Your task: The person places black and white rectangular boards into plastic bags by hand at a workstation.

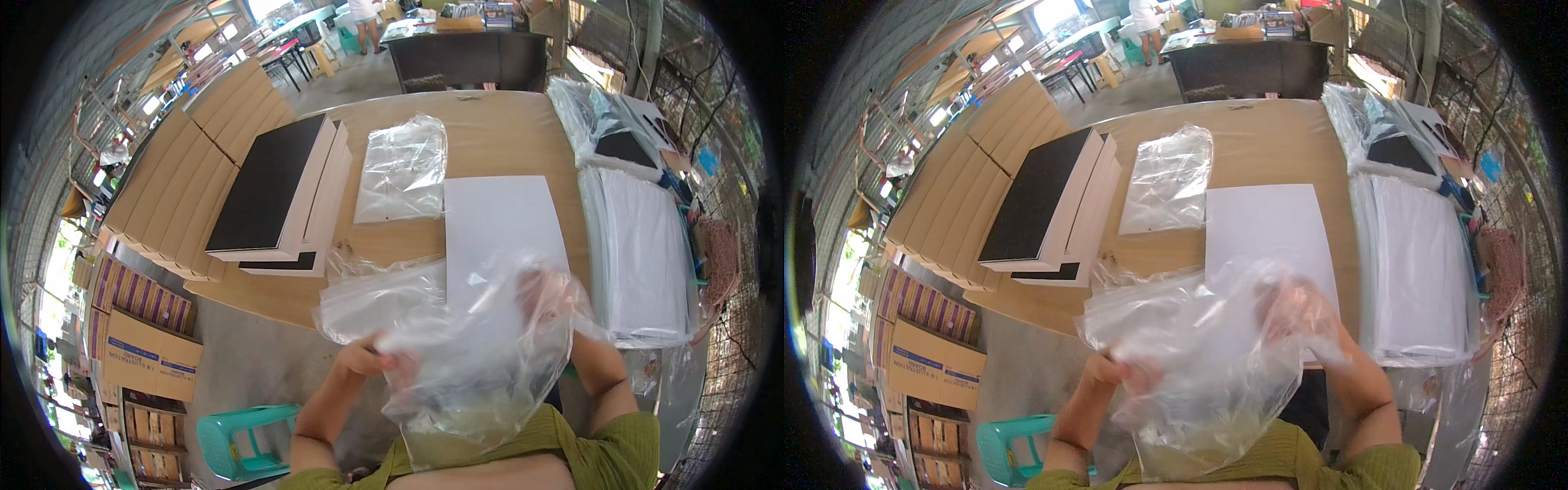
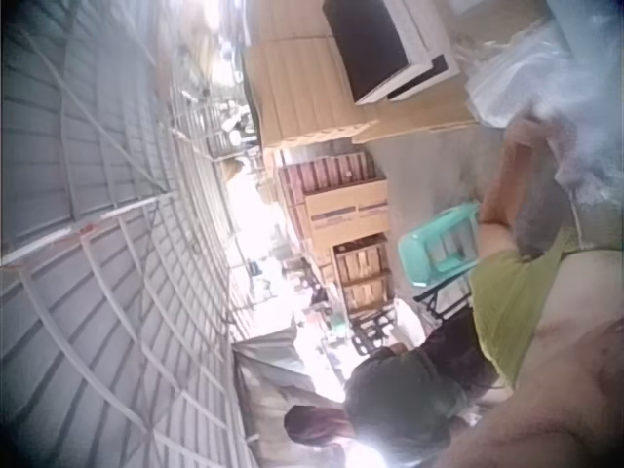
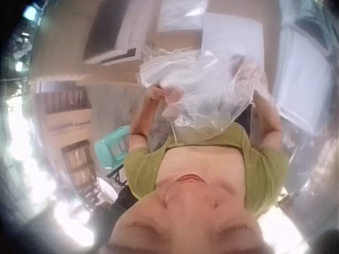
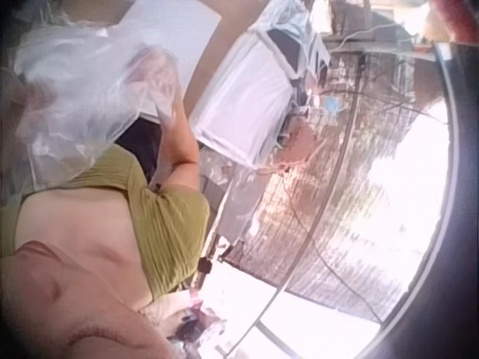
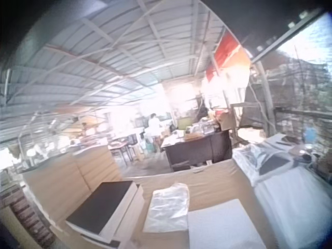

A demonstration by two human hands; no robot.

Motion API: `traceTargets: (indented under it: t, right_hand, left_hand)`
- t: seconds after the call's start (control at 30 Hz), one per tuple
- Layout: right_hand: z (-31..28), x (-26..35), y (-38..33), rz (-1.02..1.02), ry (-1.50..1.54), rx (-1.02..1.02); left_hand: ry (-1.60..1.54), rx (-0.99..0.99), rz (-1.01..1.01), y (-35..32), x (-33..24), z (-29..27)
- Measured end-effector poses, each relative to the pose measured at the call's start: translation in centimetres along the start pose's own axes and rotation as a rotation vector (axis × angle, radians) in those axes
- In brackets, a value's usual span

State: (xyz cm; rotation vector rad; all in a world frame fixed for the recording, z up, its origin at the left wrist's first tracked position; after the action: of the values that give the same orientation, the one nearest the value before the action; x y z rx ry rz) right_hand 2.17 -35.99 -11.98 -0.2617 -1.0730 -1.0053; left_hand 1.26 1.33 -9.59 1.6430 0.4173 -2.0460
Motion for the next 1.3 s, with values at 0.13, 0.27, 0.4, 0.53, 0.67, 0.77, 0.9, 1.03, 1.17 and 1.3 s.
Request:
traceTargets:
  t: [0.13,0.27,0.4,0.53,0.67,0.77,0.9,1.03,1.17,1.3]
  right_hand:
    - [-4.2,-2.0,-1.5,-0.101,0.419,0.8]
    - [-3.4,1.5,-4.1,-0.022,0.551,0.104]
    - [-2.9,3.3,-5.9,0.138,0.559,0.011]
    - [1.7,6.3,-5.8,-0.163,0.625,0.137]
    - [-0.1,6.4,-9.9,-0.117,0.568,-0.593]
    - [2.7,4.0,-10.6,-0.001,-0.382,-1.13]
    - [4.6,3.4,-9.6,0.031,-1.1,-1.236]
    - [3.4,2.1,-11.0,0.102,-1.098,-1.207]
    - [5.3,3.8,-9.9,0.076,-1.103,-1.238]
    - [4.8,3.8,-11.8,0.174,-0.799,-1.304]
  left_hand:
    - [-0.411,-0.199,0.159,3.3,-3.3,3.4]
    - [0.672,0.426,-0.362,4.2,-2.3,4.4]
    - [-0.613,-0.146,0.225,4.5,-1.1,4.2]
    - [-0.828,0.112,0.377,8.7,-2.8,3.7]
    - [0.051,-0.405,-0.142,7.5,1.3,2.4]
    - [0.853,-0.903,-0.379,7.5,4.0,5.5]
    - [1.145,-0.986,-0.346,7.0,5.0,8.1]
    - [1.236,-0.886,-0.393,7.0,4.6,8.9]
    - [1.079,-0.874,-0.491,6.9,2.3,9.7]
    - [0.641,-0.829,-0.606,5.5,0.1,9.3]
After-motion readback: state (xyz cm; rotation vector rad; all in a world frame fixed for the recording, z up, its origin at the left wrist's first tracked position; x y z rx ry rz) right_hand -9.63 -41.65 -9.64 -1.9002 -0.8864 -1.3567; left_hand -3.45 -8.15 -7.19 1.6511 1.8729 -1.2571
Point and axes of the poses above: each hand's wrist, its own y-axis towards the middle knuckle, its own z-axis out of the palm, x = y × z, the point moved 2 cm from there along y, towards the middle knuckle, and after that the axes turned 14 degrees about y, right-handed, at the moved point
